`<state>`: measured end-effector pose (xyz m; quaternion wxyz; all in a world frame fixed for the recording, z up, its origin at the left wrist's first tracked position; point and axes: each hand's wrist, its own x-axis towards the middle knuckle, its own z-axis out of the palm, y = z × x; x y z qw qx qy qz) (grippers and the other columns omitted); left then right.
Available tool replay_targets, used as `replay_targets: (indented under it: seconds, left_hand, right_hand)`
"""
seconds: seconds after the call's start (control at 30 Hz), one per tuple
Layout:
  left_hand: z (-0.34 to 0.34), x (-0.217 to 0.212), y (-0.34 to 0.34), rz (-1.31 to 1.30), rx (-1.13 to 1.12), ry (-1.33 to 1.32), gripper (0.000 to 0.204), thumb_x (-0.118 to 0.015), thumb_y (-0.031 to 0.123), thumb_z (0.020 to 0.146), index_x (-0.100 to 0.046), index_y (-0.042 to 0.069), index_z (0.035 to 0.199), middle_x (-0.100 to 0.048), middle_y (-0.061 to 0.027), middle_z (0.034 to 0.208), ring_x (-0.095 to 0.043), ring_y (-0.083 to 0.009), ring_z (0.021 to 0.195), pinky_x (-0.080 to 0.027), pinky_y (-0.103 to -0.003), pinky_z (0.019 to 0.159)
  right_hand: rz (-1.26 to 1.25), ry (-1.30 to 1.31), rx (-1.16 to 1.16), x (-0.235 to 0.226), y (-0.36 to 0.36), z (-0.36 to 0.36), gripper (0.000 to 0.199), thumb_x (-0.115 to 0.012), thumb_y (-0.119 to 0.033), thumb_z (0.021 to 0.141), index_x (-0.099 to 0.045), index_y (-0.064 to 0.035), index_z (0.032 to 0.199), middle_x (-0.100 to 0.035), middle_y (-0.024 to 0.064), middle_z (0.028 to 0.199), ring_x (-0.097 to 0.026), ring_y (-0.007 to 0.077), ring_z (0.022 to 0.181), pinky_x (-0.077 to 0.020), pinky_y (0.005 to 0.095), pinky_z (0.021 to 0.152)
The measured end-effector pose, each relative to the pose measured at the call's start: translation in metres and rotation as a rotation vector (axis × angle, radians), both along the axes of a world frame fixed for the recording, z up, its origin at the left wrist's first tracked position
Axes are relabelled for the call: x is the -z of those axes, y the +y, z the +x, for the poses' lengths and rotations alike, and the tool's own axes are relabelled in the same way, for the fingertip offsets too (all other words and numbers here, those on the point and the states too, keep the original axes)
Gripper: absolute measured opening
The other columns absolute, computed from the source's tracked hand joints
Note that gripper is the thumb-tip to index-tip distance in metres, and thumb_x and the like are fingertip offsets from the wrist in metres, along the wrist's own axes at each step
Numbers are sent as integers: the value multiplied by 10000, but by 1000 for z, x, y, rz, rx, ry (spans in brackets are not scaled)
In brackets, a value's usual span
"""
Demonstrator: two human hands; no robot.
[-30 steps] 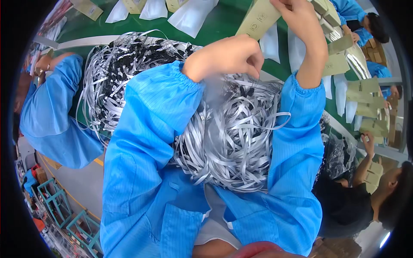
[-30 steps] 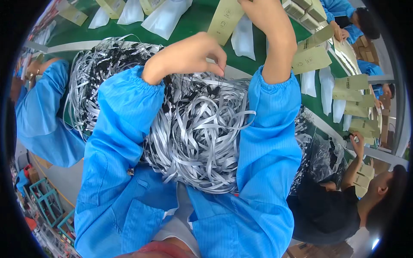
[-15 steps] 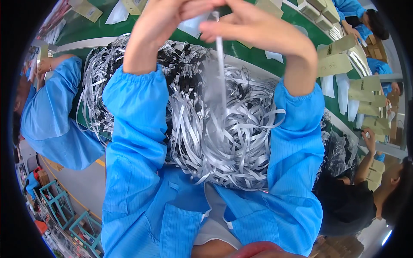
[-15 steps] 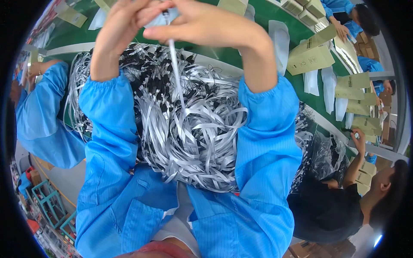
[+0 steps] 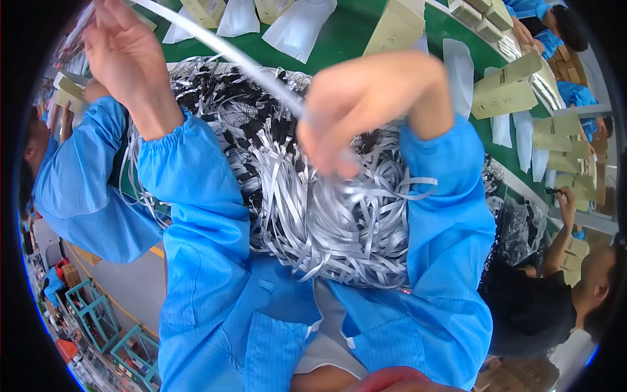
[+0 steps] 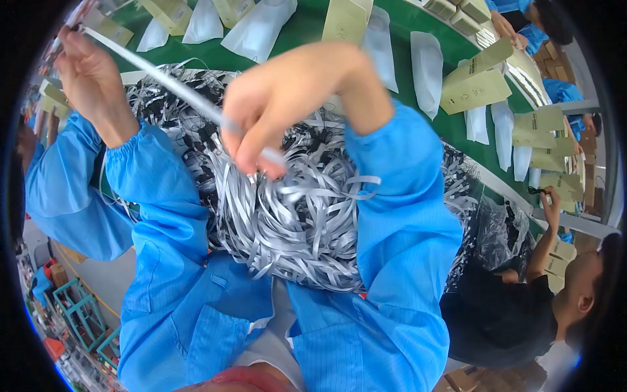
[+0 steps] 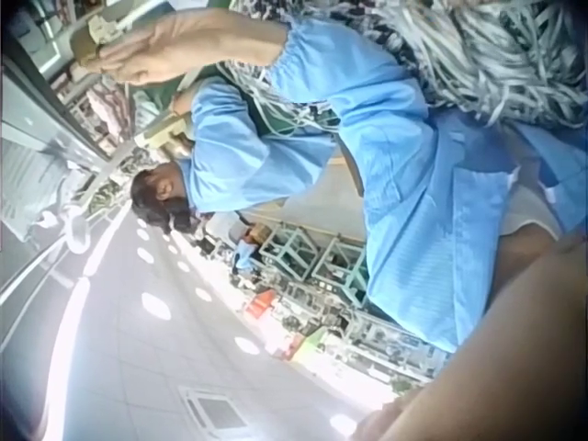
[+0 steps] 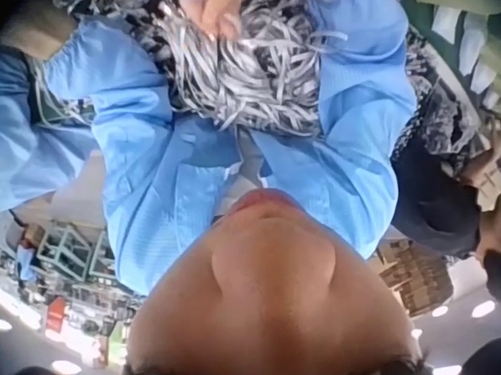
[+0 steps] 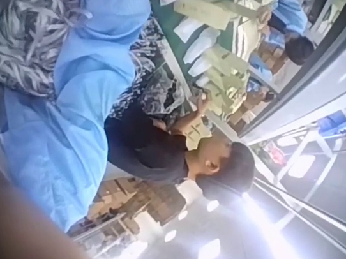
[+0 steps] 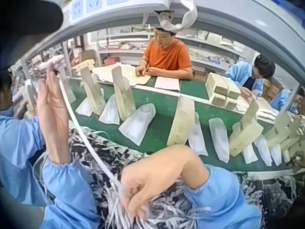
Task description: Taking bundled white cables and placing them into cardboard boxes on an assembly line.
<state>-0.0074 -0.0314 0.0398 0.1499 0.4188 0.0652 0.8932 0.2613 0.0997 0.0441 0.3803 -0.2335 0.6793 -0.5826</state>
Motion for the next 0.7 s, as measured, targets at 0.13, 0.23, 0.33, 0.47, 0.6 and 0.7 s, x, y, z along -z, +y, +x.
replay_targets:
  seconds: [0.13, 0.23, 0.33, 0.47, 0.6, 0.7]
  left_hand:
    - [-3, -4, 5, -39, -215, -77, 212, -474, 114, 1062, -572, -65, 1120, -620, -230, 1282, -635, -269, 1194, -520, -343, 1084]
    - [-4, 1, 8, -154, -398, -72, 187, -498, 146, 1061, -570, -24, 1087, -658, -191, 1207, -662, -238, 1142, -549, -304, 988]
    - [7, 3, 11, -259, -475, 15, 160, -551, 200, 1056, -559, 40, 1059, -694, -140, 1110, -698, -186, 1059, -588, -248, 836]
    - [43, -3, 15, -629, -496, 271, 169, -556, 216, 1056, -557, 48, 1032, -672, -98, 1075, -683, -161, 1039, -561, -233, 843]
    - [33, 6, 14, -1036, -228, 568, 153, -488, 101, 1058, -578, -17, 1096, -682, -176, 1181, -667, -241, 1139, -540, -312, 1002]
    - [32, 17, 16, -1249, 191, 883, 175, -536, 125, 1045, -593, 36, 1185, -710, -140, 1131, -682, -212, 1113, -534, -311, 958]
  right_hand:
    - [428, 353, 1004, -60, 30, 79, 197, -583, -165, 1035, -628, 10, 1113, -686, 57, 903, -649, 92, 709, -532, 262, 739]
    - [204, 532, 1402, -65, 46, 95, 237, -589, -235, 1040, -659, -16, 983, -615, -15, 806, -546, 70, 669, -441, 203, 615]
    - [17, 842, 1663, -63, 60, 108, 209, -585, -212, 1040, -655, -47, 934, -590, -20, 785, -551, 72, 703, -461, 219, 668]
    - [-337, 1097, 1871, -73, 43, 101, 193, -582, -209, 1041, -634, -75, 910, -573, -12, 772, -566, 90, 752, -489, 272, 723]
    - [-674, 1066, 1966, -87, 30, 94, 254, -556, -280, 1054, -622, -74, 921, -613, 21, 802, -604, 132, 780, -526, 312, 749]
    - [-799, 1006, 1913, -82, 39, 97, 240, -532, -256, 1061, -603, -46, 971, -610, 33, 813, -602, 135, 769, -519, 295, 775]
